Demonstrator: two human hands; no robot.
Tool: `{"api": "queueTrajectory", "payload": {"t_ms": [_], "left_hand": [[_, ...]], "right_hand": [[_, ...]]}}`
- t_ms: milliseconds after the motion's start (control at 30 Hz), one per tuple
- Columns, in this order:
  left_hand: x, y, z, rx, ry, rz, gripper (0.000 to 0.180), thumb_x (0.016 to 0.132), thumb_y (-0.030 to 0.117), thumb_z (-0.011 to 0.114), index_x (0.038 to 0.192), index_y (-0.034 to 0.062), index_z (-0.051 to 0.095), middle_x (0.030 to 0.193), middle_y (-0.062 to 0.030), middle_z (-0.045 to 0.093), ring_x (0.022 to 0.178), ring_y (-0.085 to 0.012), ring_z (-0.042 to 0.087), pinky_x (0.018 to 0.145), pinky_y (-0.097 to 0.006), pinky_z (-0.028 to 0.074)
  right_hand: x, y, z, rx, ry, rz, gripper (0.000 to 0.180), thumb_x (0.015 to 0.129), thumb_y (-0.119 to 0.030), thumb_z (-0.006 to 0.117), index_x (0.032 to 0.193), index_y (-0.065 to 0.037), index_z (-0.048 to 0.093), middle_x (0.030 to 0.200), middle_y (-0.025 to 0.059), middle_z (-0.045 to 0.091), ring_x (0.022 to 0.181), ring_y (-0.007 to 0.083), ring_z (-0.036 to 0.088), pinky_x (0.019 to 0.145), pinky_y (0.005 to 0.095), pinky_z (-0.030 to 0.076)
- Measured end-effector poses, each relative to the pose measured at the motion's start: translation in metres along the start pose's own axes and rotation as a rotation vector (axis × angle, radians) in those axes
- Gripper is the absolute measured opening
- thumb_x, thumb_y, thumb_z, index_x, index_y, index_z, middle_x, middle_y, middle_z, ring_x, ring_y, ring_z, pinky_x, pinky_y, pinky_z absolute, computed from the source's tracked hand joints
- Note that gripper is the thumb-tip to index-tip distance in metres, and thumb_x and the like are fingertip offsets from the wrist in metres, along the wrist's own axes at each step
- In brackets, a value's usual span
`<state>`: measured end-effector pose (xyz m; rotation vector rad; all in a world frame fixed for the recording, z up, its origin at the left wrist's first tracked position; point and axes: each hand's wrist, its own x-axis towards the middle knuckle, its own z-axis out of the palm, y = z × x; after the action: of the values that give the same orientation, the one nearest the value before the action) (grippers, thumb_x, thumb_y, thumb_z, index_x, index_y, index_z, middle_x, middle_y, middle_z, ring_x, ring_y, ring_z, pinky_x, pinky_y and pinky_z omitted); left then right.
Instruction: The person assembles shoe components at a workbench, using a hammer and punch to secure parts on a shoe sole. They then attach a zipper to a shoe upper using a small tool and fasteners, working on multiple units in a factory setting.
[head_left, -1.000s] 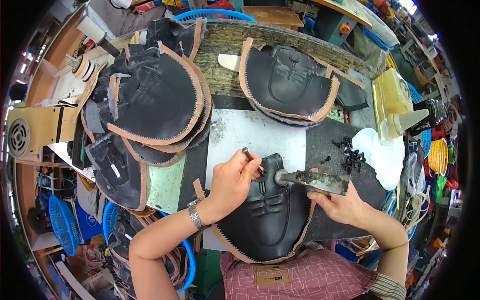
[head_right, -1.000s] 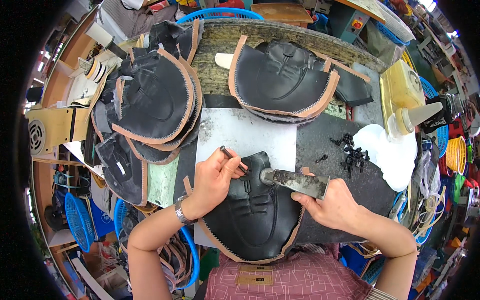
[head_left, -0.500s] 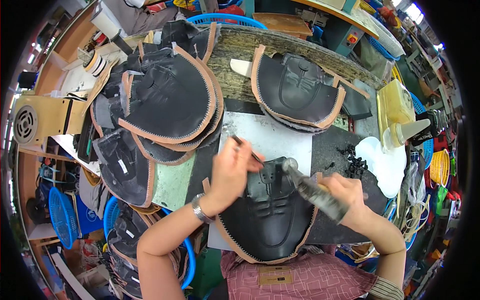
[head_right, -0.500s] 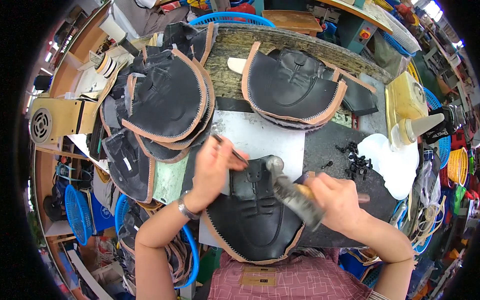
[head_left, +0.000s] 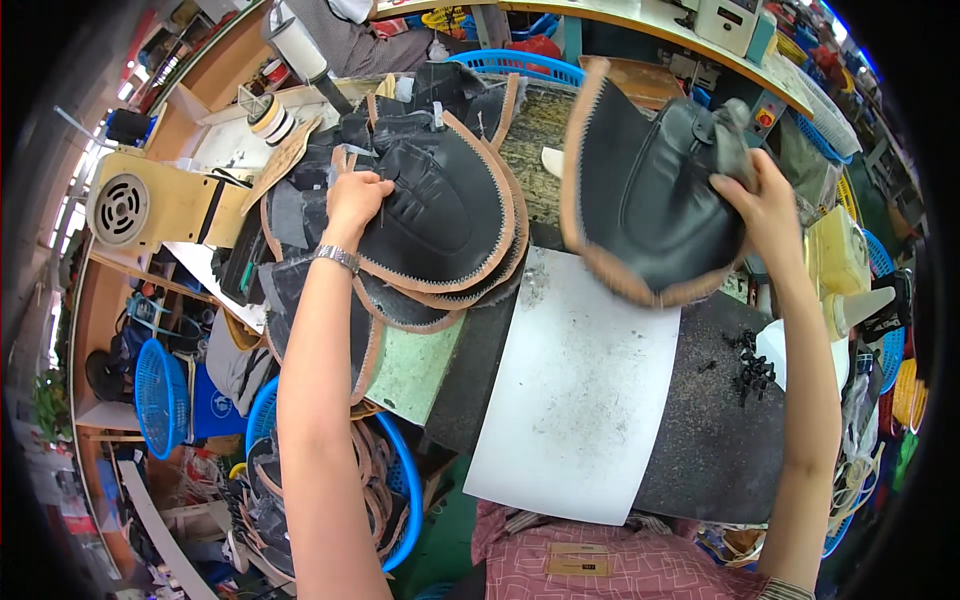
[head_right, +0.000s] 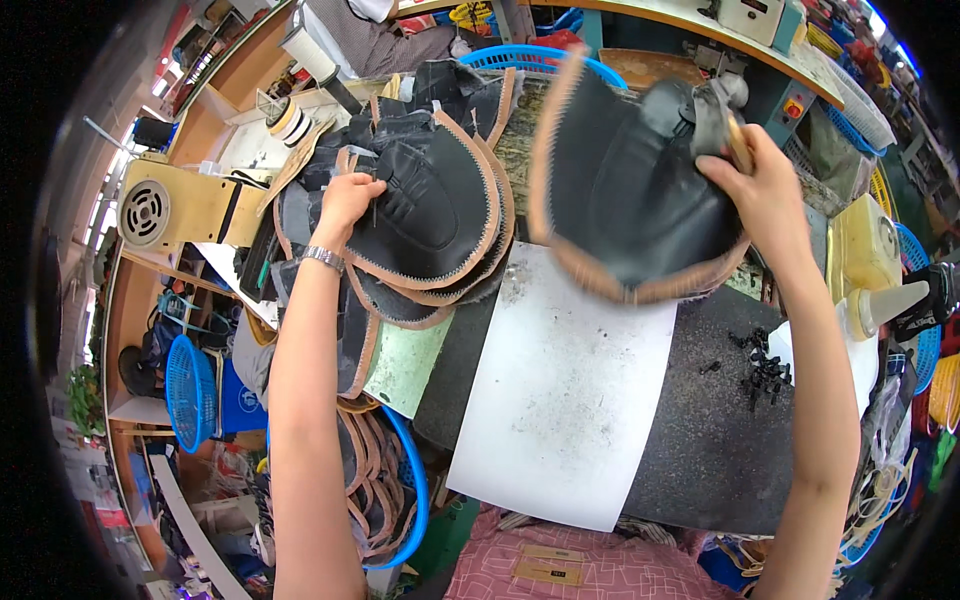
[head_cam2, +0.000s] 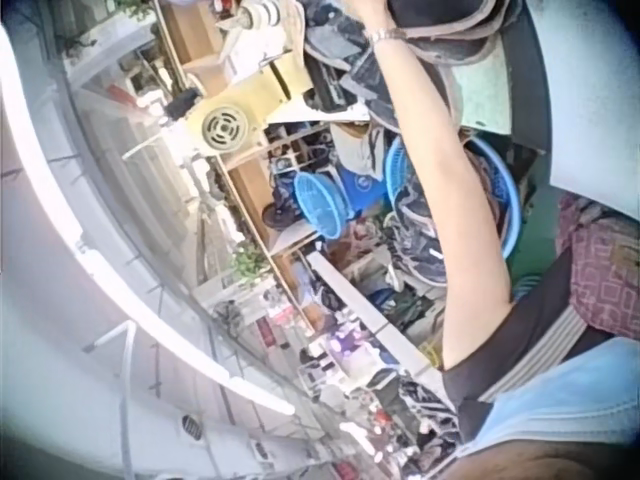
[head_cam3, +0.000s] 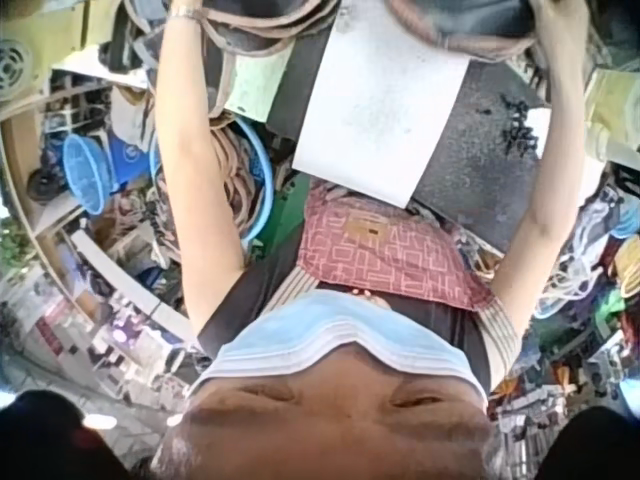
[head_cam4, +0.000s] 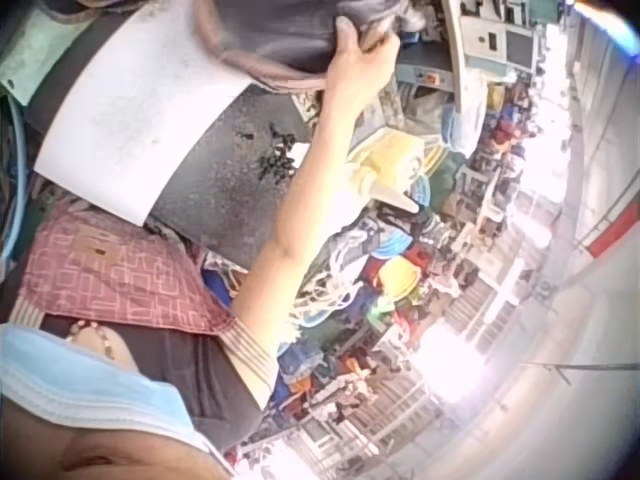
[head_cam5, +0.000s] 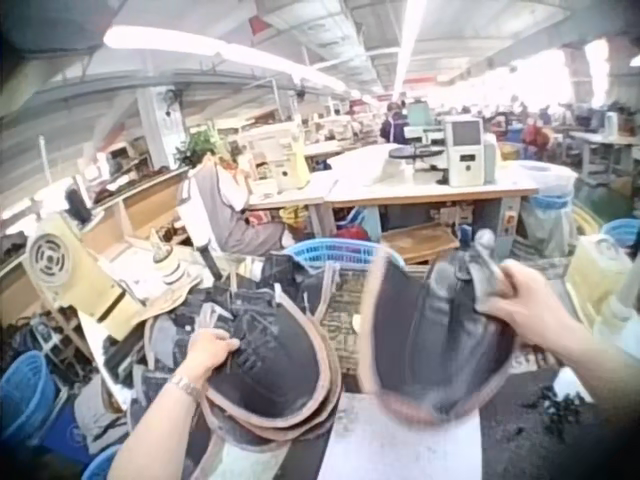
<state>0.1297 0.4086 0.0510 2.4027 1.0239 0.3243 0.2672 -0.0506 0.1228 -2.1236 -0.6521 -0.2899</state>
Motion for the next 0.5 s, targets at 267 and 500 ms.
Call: {"api": "queueTrajectory", "payload": {"t_ms": [267,500], "left_hand": [[-0.003,0.007,0.012,-0.429,-0.121,-0.005,0.025,0.073,0.03,0.069,0.089,0.0101,0.072,0.1,-0.0196,0.065,0.092,-0.029,0.062,0.082,-0.03,0.046],[-0.083,0.071,-0.024,-0.389,0.105,0.37,0.017,0.079,0.015,0.071,0.083,-0.0014,0.069,0.078,0.0005,0.061,0.073,-0.0084,0.054,0.068,-0.024,0.042]], "right_hand": [[-0.013,0.065,0.04,-0.601,-0.063,0.128,0.034,0.078,-0.032,0.067,0.093,-0.005,0.054,0.109,0.0127,0.053,0.09,0.0346,0.059,0.075,0.0433,0.046],[-0.038,0.032,-0.011,-0.252,0.118,-0.087,0.025,0.079,-0.014,0.065,0.099,-0.002,0.056,0.09,0.0075,0.058,0.076,0.0236,0.058,0.067,0.0315,0.045]]}}
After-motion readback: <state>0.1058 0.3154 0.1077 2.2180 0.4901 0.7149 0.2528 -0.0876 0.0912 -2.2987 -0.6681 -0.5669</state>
